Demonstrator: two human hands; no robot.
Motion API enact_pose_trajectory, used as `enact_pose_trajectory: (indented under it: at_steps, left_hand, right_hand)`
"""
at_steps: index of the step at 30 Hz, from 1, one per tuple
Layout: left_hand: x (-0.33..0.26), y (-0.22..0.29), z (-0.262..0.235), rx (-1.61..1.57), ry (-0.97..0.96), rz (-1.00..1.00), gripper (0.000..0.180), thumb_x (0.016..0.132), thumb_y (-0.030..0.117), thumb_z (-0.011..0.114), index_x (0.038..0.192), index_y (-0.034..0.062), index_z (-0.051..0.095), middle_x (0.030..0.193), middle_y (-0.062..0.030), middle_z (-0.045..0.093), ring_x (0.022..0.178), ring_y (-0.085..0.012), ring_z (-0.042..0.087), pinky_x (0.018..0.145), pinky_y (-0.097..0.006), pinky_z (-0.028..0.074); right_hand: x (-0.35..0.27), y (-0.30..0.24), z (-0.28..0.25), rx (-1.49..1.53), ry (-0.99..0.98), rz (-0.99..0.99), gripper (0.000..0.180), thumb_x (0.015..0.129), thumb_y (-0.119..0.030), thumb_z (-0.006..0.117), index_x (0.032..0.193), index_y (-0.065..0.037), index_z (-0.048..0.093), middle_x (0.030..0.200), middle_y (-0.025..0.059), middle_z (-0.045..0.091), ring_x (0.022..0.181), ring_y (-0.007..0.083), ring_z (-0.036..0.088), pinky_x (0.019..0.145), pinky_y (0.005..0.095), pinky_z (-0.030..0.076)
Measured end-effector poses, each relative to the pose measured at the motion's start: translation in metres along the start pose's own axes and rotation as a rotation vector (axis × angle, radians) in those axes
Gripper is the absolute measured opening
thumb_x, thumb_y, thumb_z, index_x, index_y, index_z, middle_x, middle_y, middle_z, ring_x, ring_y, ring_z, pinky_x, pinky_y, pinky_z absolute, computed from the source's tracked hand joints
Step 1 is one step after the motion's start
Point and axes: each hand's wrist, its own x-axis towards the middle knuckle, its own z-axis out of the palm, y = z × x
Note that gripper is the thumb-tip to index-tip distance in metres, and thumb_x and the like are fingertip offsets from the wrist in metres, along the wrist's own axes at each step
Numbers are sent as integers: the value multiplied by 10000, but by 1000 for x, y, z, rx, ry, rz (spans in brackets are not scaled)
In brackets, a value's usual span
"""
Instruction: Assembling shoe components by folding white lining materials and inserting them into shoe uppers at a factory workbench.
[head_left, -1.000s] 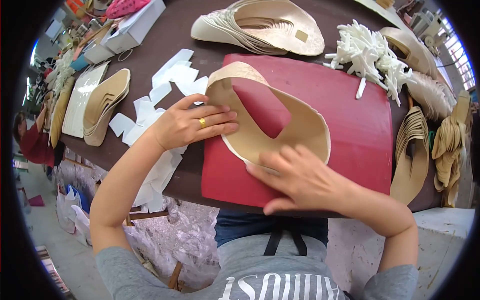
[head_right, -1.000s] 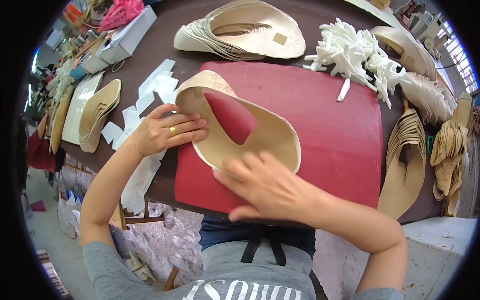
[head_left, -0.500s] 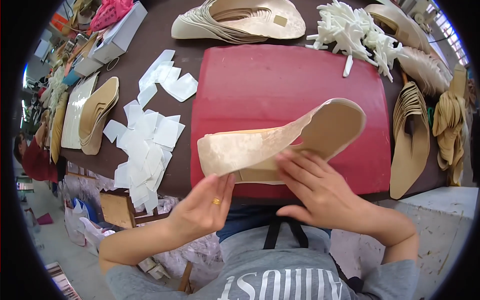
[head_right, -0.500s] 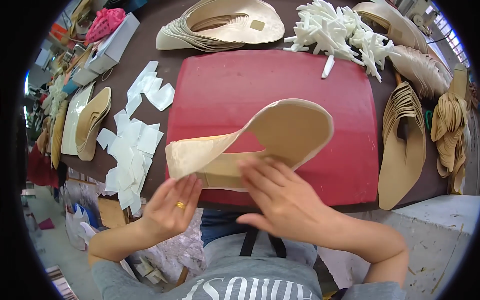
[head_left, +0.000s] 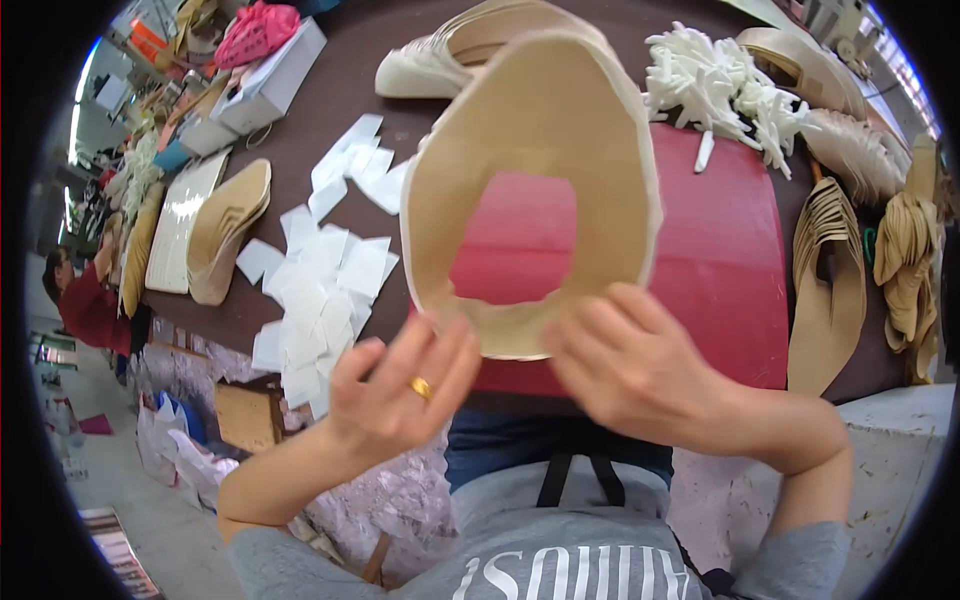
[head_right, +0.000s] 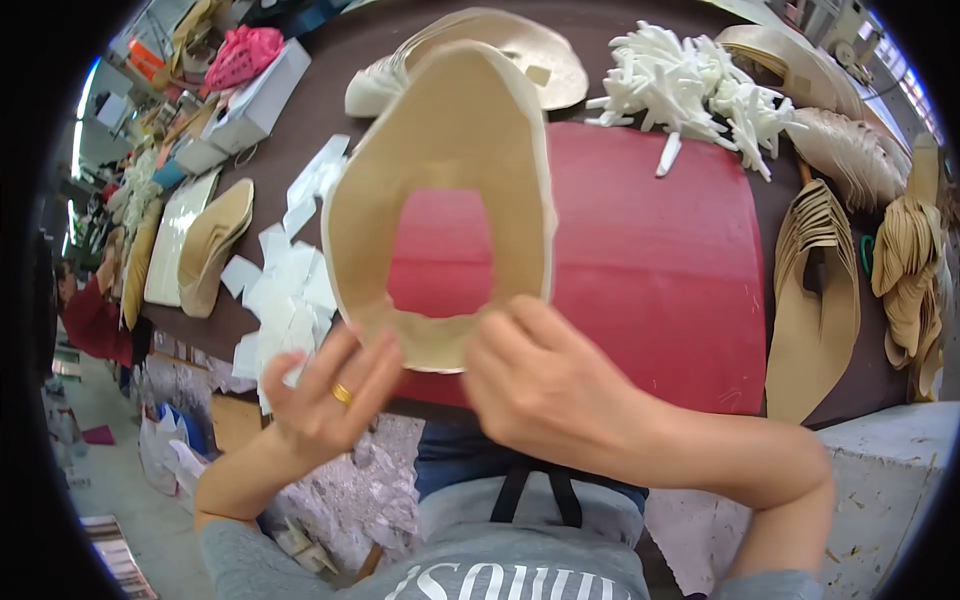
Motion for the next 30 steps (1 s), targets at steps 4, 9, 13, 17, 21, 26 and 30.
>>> enact_pose_trajectory:
  at_steps: [4, 9, 13, 17, 21, 26, 30]
  left_hand:
    - [3, 14, -11, 250, 26, 41, 202, 760, 77, 642, 959, 89, 671, 984, -37, 670, 830, -120, 600, 740, -264, 334]
    - [15, 42, -10, -4, -269, -10, 212, 754, 75, 628, 965, 67, 650, 900, -43, 616, 745, -149, 536, 785, -278, 336]
    - [22, 38, 0, -84, -301, -105, 195, 749, 67, 613, 939, 30, 637, 856, -65, 559, 712, -175, 475, 815, -293, 361]
    - [25, 36, -1, -18, -360, -47, 182, 748, 66, 604, 922, 23, 637, 843, -65, 542, 731, -174, 479, 828, -291, 365]
    - [22, 38, 3, 32, -289, -31, 140, 745, 63, 585, 867, 23, 640, 831, -77, 550, 726, -179, 475, 830, -289, 379]
    - [25, 52, 17, 13, -77, -78, 89, 753, 65, 574, 806, 37, 639, 816, -79, 558, 701, -185, 470, 847, -307, 398]
    - [29, 54, 28, -95, 31, -114, 56, 786, 92, 592, 799, 57, 634, 803, -61, 551, 682, -182, 477, 857, -320, 402]
  right_hand:
    - [-18, -9, -37, -222, -223, -54, 279, 734, -106, 614, 996, -11, 618, 950, 112, 568, 813, 219, 492, 848, 345, 383]
    - [-9, -16, -21, -304, -269, -29, 278, 739, -116, 605, 996, -11, 598, 924, 100, 520, 810, 207, 462, 861, 351, 353]
    - [-7, -14, -11, -84, -291, 98, 276, 754, -131, 590, 1011, -30, 582, 893, 81, 470, 809, 202, 438, 859, 359, 327]
    - [-6, -3, -13, -94, -414, 158, 261, 757, -137, 590, 1004, -54, 582, 863, 70, 445, 795, 200, 430, 842, 360, 324]
    - [-8, -2, -14, -81, -354, 114, 245, 758, -138, 600, 991, -62, 594, 863, 63, 449, 777, 198, 427, 821, 361, 328]
    - [-15, -11, -11, -38, -236, 80, 232, 753, -136, 629, 972, -62, 616, 896, 58, 479, 778, 198, 446, 830, 379, 345]
    - [-19, -4, -14, -22, -205, 114, 239, 749, -143, 659, 973, -62, 632, 945, 56, 513, 821, 199, 480, 877, 405, 358]
